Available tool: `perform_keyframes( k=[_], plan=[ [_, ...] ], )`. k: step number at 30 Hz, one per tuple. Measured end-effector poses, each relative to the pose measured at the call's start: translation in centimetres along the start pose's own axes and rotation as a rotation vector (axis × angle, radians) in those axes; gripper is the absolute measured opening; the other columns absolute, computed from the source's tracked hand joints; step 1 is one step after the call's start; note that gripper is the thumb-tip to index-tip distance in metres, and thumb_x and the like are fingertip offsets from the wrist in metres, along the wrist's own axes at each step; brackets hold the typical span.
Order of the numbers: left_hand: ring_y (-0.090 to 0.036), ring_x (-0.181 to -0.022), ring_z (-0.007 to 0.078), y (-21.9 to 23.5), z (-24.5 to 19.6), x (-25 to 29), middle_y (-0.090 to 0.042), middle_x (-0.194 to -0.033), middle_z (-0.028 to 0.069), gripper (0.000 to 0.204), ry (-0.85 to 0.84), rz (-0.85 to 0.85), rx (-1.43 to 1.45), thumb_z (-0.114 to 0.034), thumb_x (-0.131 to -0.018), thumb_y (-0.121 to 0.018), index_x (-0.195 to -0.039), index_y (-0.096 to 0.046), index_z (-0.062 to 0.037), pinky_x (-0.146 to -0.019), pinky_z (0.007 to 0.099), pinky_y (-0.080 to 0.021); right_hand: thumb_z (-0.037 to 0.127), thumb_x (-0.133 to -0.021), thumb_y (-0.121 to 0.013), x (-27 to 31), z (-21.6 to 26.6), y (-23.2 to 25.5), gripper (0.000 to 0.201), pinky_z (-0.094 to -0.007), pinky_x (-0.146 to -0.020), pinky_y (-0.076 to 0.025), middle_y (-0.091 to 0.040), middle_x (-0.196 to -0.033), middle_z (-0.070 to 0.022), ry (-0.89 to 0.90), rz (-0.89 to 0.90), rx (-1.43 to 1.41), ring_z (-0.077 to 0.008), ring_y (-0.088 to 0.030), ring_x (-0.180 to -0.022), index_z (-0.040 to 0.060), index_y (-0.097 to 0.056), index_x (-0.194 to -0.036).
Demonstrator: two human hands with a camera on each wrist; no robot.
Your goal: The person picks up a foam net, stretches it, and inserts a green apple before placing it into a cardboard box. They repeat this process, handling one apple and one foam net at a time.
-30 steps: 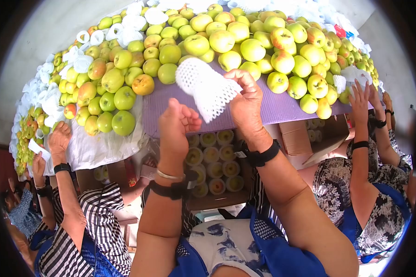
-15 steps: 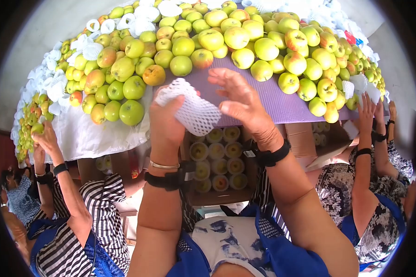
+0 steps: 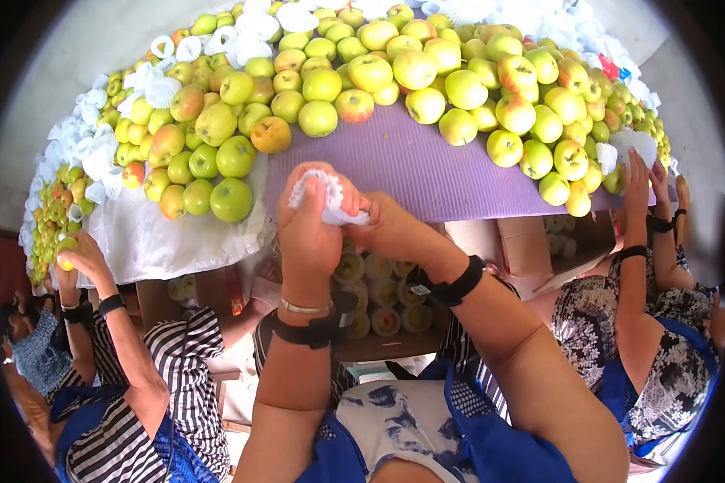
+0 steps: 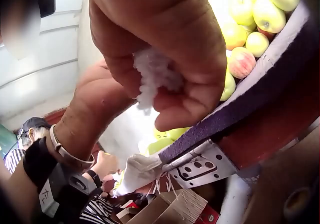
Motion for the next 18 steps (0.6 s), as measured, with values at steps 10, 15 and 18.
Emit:
perform_keyframes(
  k=[10,15,18],
  plan=[
    [-0.038,-0.050,0.0162,-5.1,-2.4,2.8,-0.041,-0.053,0.0031,0.050,-0.269,0.280,-0.520,-0.045,-0.089,-0.050,-0.058,-0.040,-0.0074,-0.054,0.0302,-0.033,0.015,-0.068,-0.070,-0.2,0.1,-0.8,0.026,-0.0355,-0.044,-0.038,-0.048,-0.057,-0.0078,0.851,-0.514,0.693,-0.0302,-0.050,-0.051,0.0080,-0.047,-0.060],
    [-0.035,-0.048,0.0166,-6.4,-3.4,3.1,-0.038,-0.051,0.0017,0.053,-0.319,0.247,-0.447,-0.048,-0.092,-0.042,-0.056,-0.036,-0.0090,-0.054,0.0310,-0.032,0.015,-0.066,-0.072,-0.5,0.4,-0.8,0.027,-0.0346,-0.040,-0.033,-0.041,-0.052,-0.0054,1.024,-0.598,0.834,-0.0237,-0.046,-0.044,0.0098,-0.047,-0.057],
    [-0.035,-0.047,0.0163,-4.9,-3.7,2.6,-0.036,-0.050,0.0011,0.055,-0.306,0.089,-0.185,-0.048,-0.094,-0.035,-0.055,-0.034,-0.0094,-0.053,0.0323,-0.033,0.023,-0.064,-0.071,-0.2,-0.1,-2.9,0.020,-0.0341,-0.047,-0.042,-0.052,-0.061,-0.0064,0.980,-0.476,0.535,-0.0275,-0.055,-0.055,0.0112,-0.057,-0.072]
  ],
)
Point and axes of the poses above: each hand's wrist, its own x-axis away from the middle knuckle, its own y-axis out of the back of the hand, z = x × y, the point moved 1 cm from there along -x, towards the middle knuckle
